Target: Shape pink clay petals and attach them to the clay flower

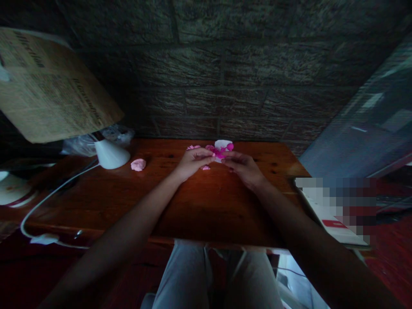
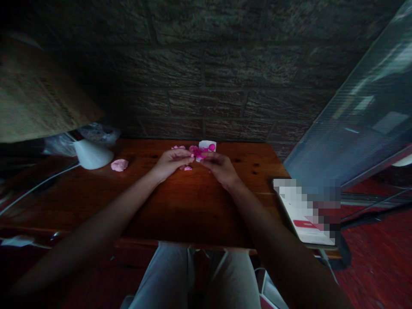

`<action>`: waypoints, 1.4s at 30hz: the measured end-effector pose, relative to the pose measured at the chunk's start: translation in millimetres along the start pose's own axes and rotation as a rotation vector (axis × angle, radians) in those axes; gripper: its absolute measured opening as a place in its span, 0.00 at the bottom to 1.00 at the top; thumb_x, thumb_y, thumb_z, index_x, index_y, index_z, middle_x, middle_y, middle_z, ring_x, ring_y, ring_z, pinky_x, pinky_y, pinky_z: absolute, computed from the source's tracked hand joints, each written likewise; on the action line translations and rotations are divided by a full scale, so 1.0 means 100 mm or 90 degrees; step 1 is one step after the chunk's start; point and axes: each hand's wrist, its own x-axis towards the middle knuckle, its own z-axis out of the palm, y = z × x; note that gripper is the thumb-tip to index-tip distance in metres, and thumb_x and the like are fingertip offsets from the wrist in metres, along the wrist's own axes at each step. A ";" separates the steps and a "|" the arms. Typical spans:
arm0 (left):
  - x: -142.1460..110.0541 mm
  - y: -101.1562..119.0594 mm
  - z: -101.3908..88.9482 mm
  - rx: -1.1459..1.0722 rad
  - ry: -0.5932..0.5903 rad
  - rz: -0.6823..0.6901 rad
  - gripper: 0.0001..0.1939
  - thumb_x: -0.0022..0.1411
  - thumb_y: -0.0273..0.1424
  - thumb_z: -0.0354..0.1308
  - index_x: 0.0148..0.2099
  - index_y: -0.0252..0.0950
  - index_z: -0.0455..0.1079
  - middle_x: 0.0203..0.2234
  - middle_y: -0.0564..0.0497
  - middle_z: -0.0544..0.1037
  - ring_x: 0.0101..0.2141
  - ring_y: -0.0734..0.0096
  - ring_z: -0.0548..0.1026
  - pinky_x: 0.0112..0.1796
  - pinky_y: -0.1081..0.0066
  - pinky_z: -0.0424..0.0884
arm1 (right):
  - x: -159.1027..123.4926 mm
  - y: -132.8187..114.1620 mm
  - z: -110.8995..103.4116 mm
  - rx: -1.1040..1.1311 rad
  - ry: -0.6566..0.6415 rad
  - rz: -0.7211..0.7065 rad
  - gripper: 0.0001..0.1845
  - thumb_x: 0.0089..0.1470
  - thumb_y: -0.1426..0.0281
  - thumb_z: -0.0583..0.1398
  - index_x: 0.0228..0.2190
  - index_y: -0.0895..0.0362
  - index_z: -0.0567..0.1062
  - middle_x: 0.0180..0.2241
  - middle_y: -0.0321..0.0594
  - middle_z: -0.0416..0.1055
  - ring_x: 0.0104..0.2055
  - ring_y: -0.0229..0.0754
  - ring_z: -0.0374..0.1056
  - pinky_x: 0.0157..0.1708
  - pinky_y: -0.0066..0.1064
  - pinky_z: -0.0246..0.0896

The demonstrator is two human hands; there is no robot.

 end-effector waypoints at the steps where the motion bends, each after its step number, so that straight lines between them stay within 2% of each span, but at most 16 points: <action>1: 0.00 0.00 0.00 -0.006 0.007 -0.002 0.15 0.50 0.36 0.73 0.36 0.32 0.78 0.32 0.50 0.79 0.30 0.75 0.75 0.30 0.75 0.75 | 0.01 0.01 0.00 0.000 0.001 -0.005 0.19 0.38 0.62 0.72 0.35 0.55 0.81 0.30 0.35 0.75 0.29 0.36 0.64 0.28 0.30 0.56; 5: 0.00 0.01 0.01 -0.016 0.018 -0.007 0.16 0.47 0.36 0.75 0.36 0.32 0.79 0.33 0.49 0.80 0.32 0.74 0.76 0.31 0.74 0.75 | 0.01 0.01 -0.01 0.004 0.019 -0.028 0.19 0.38 0.63 0.72 0.35 0.55 0.79 0.32 0.35 0.74 0.29 0.35 0.62 0.27 0.29 0.52; 9: 0.01 0.01 0.01 -0.020 0.019 -0.023 0.15 0.48 0.36 0.74 0.36 0.33 0.79 0.33 0.49 0.80 0.31 0.74 0.76 0.30 0.74 0.75 | -0.03 -0.04 0.01 -0.018 0.015 -0.021 0.16 0.39 0.62 0.72 0.31 0.55 0.79 0.33 0.37 0.76 0.30 0.36 0.63 0.28 0.28 0.53; 20: 0.00 0.01 0.01 -0.018 -0.003 -0.049 0.12 0.50 0.33 0.73 0.37 0.33 0.79 0.29 0.51 0.80 0.29 0.75 0.76 0.31 0.73 0.75 | -0.06 -0.08 0.01 -0.051 0.003 -0.008 0.17 0.41 0.60 0.71 0.34 0.55 0.81 0.36 0.40 0.78 0.33 0.38 0.64 0.28 0.28 0.56; 26: 0.00 0.01 0.00 -0.025 -0.001 -0.040 0.12 0.50 0.32 0.72 0.37 0.33 0.79 0.29 0.51 0.80 0.29 0.75 0.76 0.31 0.73 0.74 | -0.05 -0.01 0.02 -0.088 -0.060 0.042 0.20 0.44 0.58 0.71 0.38 0.55 0.84 0.34 0.40 0.77 0.30 0.36 0.62 0.29 0.29 0.57; 30: 0.01 0.00 -0.01 -0.020 -0.012 -0.038 0.12 0.50 0.32 0.72 0.37 0.33 0.80 0.30 0.51 0.81 0.28 0.76 0.75 0.31 0.73 0.73 | -0.04 0.03 0.02 -0.103 -0.102 0.027 0.18 0.44 0.58 0.70 0.36 0.55 0.84 0.30 0.37 0.75 0.26 0.34 0.58 0.27 0.30 0.54; 35: 0.02 -0.01 0.00 -0.015 -0.034 -0.032 0.14 0.49 0.34 0.74 0.38 0.33 0.81 0.32 0.49 0.82 0.29 0.74 0.75 0.33 0.71 0.73 | -0.01 0.02 -0.02 -0.086 -0.049 0.019 0.19 0.40 0.58 0.72 0.35 0.56 0.85 0.29 0.38 0.77 0.28 0.35 0.60 0.28 0.30 0.53; 42: 0.00 0.00 0.01 0.014 -0.038 -0.019 0.13 0.49 0.34 0.74 0.36 0.33 0.80 0.32 0.49 0.81 0.31 0.74 0.75 0.35 0.70 0.73 | -0.01 0.02 -0.01 -0.093 -0.036 -0.021 0.19 0.42 0.57 0.71 0.35 0.56 0.85 0.31 0.39 0.78 0.29 0.35 0.61 0.30 0.31 0.55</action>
